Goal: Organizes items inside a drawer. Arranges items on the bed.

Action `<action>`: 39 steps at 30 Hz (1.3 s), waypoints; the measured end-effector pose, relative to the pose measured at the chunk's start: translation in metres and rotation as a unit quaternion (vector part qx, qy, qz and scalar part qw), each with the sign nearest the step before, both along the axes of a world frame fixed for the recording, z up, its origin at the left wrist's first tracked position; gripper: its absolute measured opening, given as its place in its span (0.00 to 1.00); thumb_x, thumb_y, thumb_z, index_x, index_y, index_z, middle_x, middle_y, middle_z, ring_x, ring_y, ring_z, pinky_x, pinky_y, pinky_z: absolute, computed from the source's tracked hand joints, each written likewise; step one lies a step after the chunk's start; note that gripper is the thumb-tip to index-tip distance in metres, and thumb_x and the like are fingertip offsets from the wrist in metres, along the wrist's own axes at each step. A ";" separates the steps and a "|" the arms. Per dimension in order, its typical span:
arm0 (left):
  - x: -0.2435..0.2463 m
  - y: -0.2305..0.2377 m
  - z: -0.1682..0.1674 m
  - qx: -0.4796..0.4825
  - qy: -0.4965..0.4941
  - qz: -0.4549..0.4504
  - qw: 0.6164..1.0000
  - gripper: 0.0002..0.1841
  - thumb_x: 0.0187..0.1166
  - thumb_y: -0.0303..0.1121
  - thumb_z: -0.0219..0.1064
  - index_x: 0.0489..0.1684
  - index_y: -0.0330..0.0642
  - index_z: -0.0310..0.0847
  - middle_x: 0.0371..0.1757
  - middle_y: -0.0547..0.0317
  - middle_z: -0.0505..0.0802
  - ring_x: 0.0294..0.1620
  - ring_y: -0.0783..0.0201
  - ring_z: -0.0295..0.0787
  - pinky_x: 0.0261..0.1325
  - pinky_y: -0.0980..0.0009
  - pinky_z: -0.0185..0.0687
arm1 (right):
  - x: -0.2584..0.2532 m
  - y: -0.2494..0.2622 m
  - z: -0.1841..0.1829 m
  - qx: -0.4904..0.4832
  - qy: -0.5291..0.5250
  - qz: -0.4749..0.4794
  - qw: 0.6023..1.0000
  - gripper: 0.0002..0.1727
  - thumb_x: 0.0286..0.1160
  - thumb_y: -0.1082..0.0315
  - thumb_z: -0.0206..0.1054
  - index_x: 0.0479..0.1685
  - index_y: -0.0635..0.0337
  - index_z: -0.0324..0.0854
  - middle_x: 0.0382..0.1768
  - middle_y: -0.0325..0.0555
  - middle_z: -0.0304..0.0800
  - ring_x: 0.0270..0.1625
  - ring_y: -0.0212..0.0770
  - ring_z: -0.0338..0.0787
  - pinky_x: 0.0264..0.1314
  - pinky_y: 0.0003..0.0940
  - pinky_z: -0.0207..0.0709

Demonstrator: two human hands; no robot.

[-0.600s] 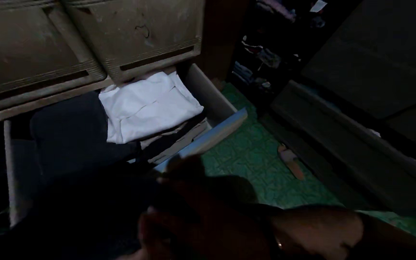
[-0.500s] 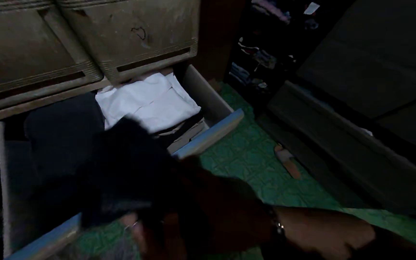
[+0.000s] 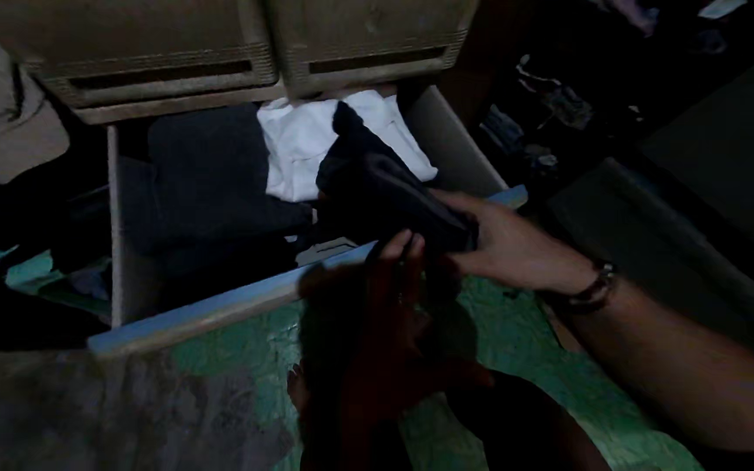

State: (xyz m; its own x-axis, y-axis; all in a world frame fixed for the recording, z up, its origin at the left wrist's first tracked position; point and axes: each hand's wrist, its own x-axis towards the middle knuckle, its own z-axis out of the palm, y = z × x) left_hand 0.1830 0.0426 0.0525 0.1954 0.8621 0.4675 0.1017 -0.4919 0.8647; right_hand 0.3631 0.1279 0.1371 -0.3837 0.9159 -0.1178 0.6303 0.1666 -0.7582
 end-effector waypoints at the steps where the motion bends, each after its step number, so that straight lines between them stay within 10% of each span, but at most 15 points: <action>1: -0.004 0.001 0.000 0.009 0.005 -0.003 1.000 0.54 0.70 0.68 0.67 0.87 0.29 0.61 0.90 0.36 0.63 0.91 0.56 0.57 0.89 0.64 0.58 | -0.004 0.010 0.004 0.013 0.002 0.015 1.000 0.41 0.58 0.64 0.83 0.80 0.47 0.75 0.58 0.45 0.88 0.52 0.35 0.89 0.53 0.37 0.87; 5: -0.038 -0.006 -0.007 0.081 -0.003 0.242 0.967 0.19 0.86 0.48 0.63 0.62 0.46 0.88 0.67 0.62 0.91 0.74 0.69 0.82 0.81 0.67 0.74 | -0.050 0.049 0.010 0.063 0.059 0.104 0.991 0.33 0.59 0.72 0.81 0.71 0.49 0.84 0.51 0.34 0.96 0.47 0.23 0.93 0.51 0.24 0.89; 8: -0.085 -0.013 -0.024 0.140 -0.141 0.469 0.860 0.09 0.89 0.37 0.59 0.53 0.47 0.85 0.55 0.73 0.91 0.60 0.75 0.86 0.66 0.71 0.83 | -0.111 0.066 0.010 0.143 0.048 0.172 0.973 0.32 0.62 0.66 0.81 0.73 0.53 0.83 0.59 0.41 0.92 0.58 0.29 0.90 0.64 0.31 0.85; 14: -0.128 -0.023 -0.030 -0.010 0.003 0.637 0.771 0.18 0.83 0.32 0.60 0.58 0.22 0.80 0.64 0.37 0.85 0.72 0.58 0.78 0.76 0.66 0.71 | -0.222 0.105 -0.023 0.123 -0.096 0.362 0.919 0.26 0.74 0.60 0.75 0.73 0.55 0.83 0.65 0.53 0.89 0.69 0.50 0.86 0.75 0.52 0.73; 16: -0.136 -0.024 -0.020 -0.013 0.111 0.620 0.776 0.15 0.82 0.32 0.60 0.50 0.29 0.88 0.60 0.39 0.91 0.75 0.48 0.79 0.82 0.49 0.59 | -0.233 0.116 -0.033 0.101 -0.087 0.343 0.930 0.25 0.75 0.63 0.75 0.72 0.54 0.84 0.64 0.53 0.90 0.68 0.50 0.87 0.75 0.53 0.74; 19: -0.154 -0.017 0.026 -0.111 0.327 0.444 0.827 0.13 0.83 0.30 0.58 0.48 0.39 0.91 0.54 0.49 0.93 0.57 0.52 0.89 0.63 0.48 0.82 | -0.234 0.123 -0.028 0.086 -0.092 0.348 0.929 0.35 0.73 0.62 0.77 0.84 0.50 0.73 0.72 0.53 0.85 0.75 0.53 0.83 0.80 0.57 0.70; 21: -0.158 0.017 0.060 -0.284 0.448 0.264 0.806 0.15 0.89 0.34 0.58 0.60 0.40 0.88 0.60 0.45 0.91 0.63 0.46 0.88 0.67 0.43 0.81 | -0.238 0.115 -0.025 0.097 -0.159 0.374 0.909 0.47 0.68 0.56 0.81 0.91 0.48 0.63 0.75 0.56 0.81 0.77 0.59 0.80 0.79 0.64 0.68; 26: -0.175 0.065 0.072 -0.449 0.505 0.060 0.735 0.24 0.94 0.48 0.50 0.68 0.38 0.80 0.55 0.40 0.89 0.56 0.46 0.87 0.61 0.43 0.79 | -0.250 0.075 -0.019 0.179 -0.280 0.364 0.870 0.21 0.66 0.66 0.77 0.58 0.62 0.85 0.53 0.59 0.88 0.58 0.63 0.88 0.51 0.65 0.79; 30: -0.178 0.078 0.070 -0.509 0.538 0.001 0.672 0.31 0.95 0.51 0.41 0.67 0.33 0.81 0.60 0.32 0.87 0.64 0.38 0.83 0.66 0.34 0.71 | -0.252 0.078 -0.027 0.170 -0.278 0.391 0.861 0.26 0.65 0.71 0.76 0.67 0.64 0.82 0.62 0.62 0.85 0.64 0.65 0.85 0.59 0.66 0.77; 35: -0.171 0.104 0.056 -0.465 0.642 -0.044 0.608 0.26 0.91 0.50 0.54 0.60 0.33 0.84 0.55 0.36 0.90 0.61 0.39 0.86 0.63 0.34 0.74 | -0.250 0.094 -0.052 0.187 -0.207 0.356 0.892 0.30 0.65 0.66 0.76 0.73 0.53 0.83 0.68 0.55 0.84 0.68 0.61 0.84 0.62 0.65 0.78; 37: -0.168 0.105 0.053 -0.457 0.650 -0.028 0.606 0.28 0.88 0.49 0.59 0.71 0.31 0.77 0.61 0.33 0.88 0.63 0.37 0.84 0.63 0.34 0.74 | -0.249 0.103 -0.057 0.197 -0.172 0.332 0.906 0.31 0.65 0.65 0.76 0.74 0.46 0.83 0.70 0.50 0.83 0.72 0.59 0.81 0.64 0.64 0.78; 39: -0.169 0.104 0.050 -0.467 0.639 -0.008 0.611 0.40 0.86 0.53 0.60 0.92 0.37 0.54 0.86 0.34 0.69 0.84 0.36 0.68 0.77 0.34 0.67 | -0.248 0.113 -0.057 0.182 -0.144 0.315 0.920 0.31 0.66 0.67 0.74 0.75 0.44 0.83 0.70 0.50 0.83 0.73 0.59 0.80 0.64 0.65 0.77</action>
State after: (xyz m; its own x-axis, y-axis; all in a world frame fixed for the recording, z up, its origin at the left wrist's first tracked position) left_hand 0.0144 0.1462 0.1027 -0.1022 0.6287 -0.7709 0.9893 0.1453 -0.0127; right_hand 0.1153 0.2413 0.0801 -0.8532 0.5208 -0.0274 0.4877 0.7781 -0.3958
